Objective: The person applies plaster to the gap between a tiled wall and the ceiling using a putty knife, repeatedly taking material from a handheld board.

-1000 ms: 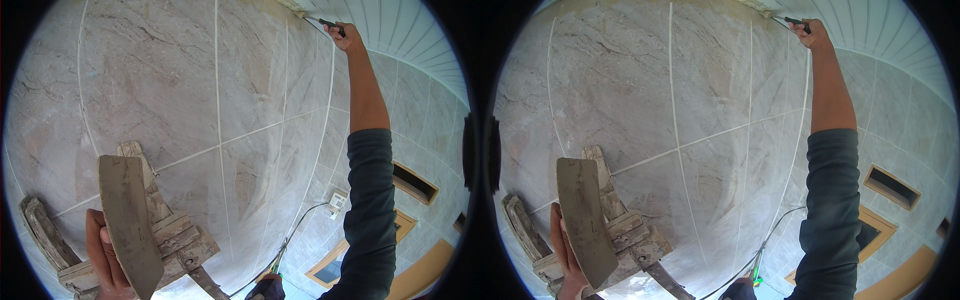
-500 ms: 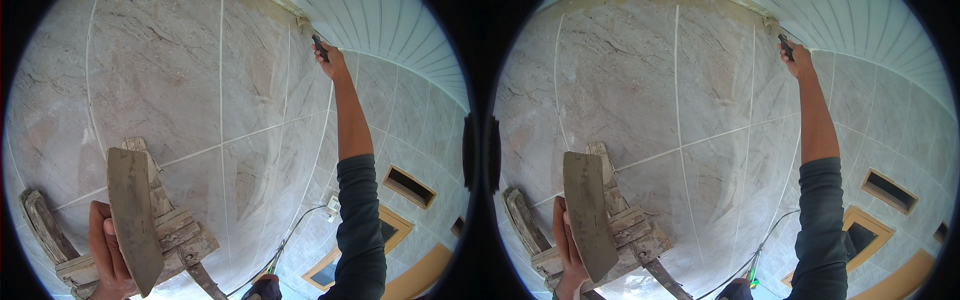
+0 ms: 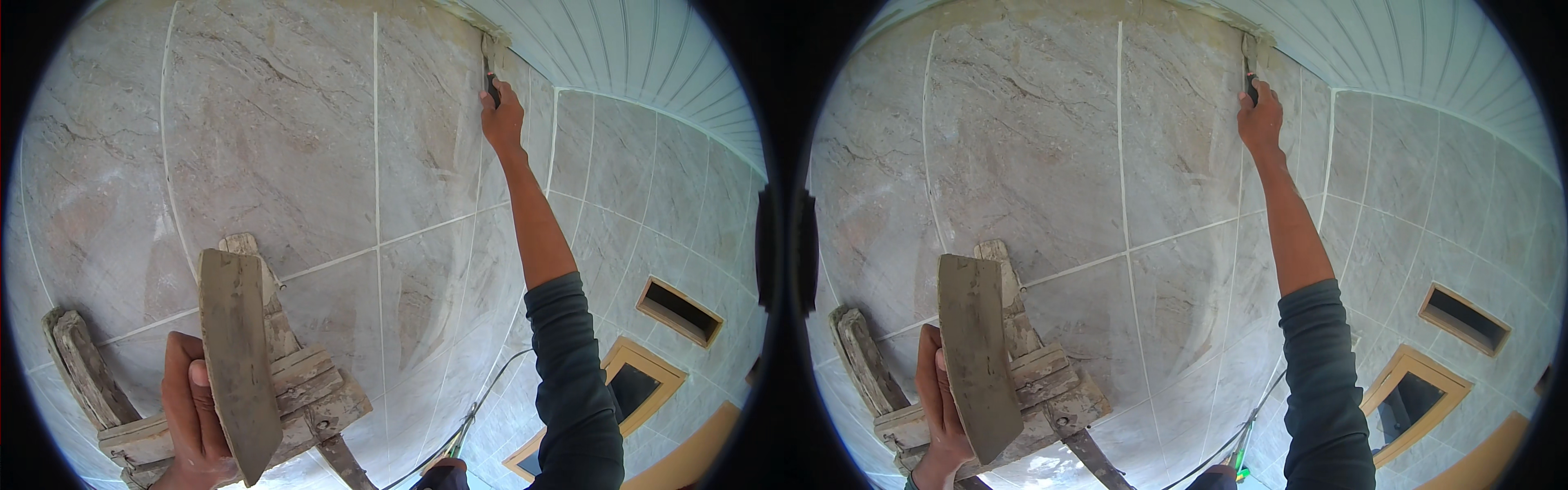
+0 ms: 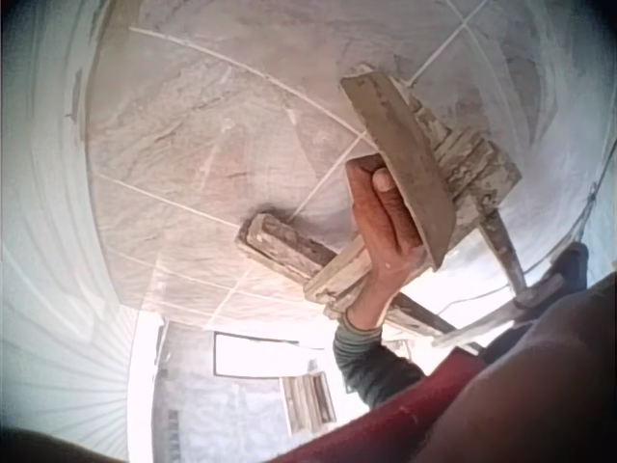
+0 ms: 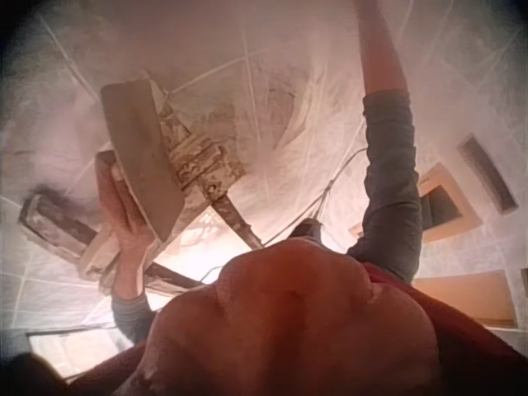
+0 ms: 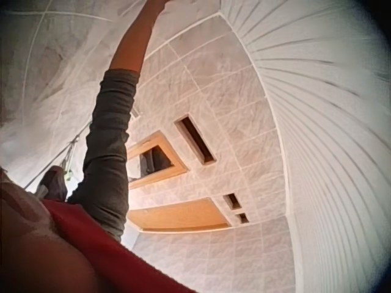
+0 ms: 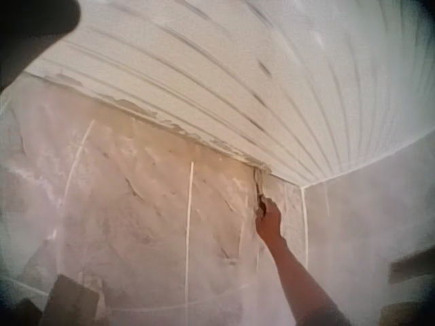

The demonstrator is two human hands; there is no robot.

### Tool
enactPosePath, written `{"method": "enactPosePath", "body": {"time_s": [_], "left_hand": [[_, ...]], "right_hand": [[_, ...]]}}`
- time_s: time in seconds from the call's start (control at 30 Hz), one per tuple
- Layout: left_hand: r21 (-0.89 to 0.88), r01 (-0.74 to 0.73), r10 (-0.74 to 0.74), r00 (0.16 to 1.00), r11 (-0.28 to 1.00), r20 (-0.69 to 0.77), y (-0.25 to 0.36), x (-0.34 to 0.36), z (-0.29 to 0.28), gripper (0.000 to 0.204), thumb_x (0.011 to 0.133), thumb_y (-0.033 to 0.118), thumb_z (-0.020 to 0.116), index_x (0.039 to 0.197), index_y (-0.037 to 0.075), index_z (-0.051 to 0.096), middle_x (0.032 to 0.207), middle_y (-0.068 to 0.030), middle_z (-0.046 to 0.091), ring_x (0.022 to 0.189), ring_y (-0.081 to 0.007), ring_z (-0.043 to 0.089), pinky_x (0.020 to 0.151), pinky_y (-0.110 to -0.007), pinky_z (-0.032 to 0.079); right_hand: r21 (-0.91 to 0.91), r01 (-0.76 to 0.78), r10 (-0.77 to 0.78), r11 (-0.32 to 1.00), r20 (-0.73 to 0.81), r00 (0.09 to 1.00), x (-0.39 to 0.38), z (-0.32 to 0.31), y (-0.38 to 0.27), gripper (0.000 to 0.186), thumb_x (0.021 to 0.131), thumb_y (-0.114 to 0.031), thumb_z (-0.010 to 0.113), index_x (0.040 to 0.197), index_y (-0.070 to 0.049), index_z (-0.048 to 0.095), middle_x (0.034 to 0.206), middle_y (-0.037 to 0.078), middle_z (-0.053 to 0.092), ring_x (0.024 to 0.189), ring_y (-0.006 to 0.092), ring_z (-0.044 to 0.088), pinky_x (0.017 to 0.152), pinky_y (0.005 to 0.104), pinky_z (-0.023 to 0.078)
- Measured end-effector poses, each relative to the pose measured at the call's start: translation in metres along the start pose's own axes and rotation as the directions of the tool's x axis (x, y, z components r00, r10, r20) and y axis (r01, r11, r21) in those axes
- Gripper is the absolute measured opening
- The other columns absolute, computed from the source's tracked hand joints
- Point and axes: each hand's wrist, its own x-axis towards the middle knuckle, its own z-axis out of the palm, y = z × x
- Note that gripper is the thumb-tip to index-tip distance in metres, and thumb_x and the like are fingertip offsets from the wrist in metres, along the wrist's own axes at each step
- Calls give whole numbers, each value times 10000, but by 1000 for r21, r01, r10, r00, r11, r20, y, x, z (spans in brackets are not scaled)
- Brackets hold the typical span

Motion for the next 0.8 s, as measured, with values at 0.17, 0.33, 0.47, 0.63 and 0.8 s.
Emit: {"method": "enactPosePath", "body": {"time_s": [0.17,0.33,0.47,0.63,0.8], "left_hand": [[-5,-30,30,999,1000,-23,1,3,4,306,1026,206,292,1010,-71,421,849,-92,439,733,-163,423,665,-265,372],[39,-76,81,987,996,-137,8,11,16,326,1032,254,265,916,-11,417,731,-49,451,640,-112,406,583,-258,349],[27,-61,65,989,998,-137,14,12,17,333,1035,259,254,876,13,412,693,-34,445,610,-96,392,557,-257,339],[208,-140,168,978,968,-122,8,11,17,311,1033,232,253,877,10,403,731,-44,411,644,-99,367,582,-259,333],[197,-156,185,974,968,-134,7,10,18,311,1033,233,255,876,10,405,743,-46,405,657,-101,358,596,-260,329]], "right_hand": [[3,52,-52,999,78,996,12,-10,3,309,801,-58,658,1094,-11,573,939,226,609,858,406,595,745,454,460],[84,55,-65,995,133,989,7,-13,-22,309,803,-62,656,1097,-9,577,951,219,605,860,403,590,746,454,456],[111,136,-149,984,118,982,10,-40,-32,290,828,-60,629,1109,-8,582,960,214,606,861,394,590,752,434,460],[154,-107,88,982,124,988,14,-72,-33,229,900,-88,571,1113,-7,595,946,162,650,821,268,624,678,352,474],[643,-675,512,363,467,721,12,-89,-18,271,942,-111,464,1143,36,570,902,127,641,676,123,556,544,241,423]]}}
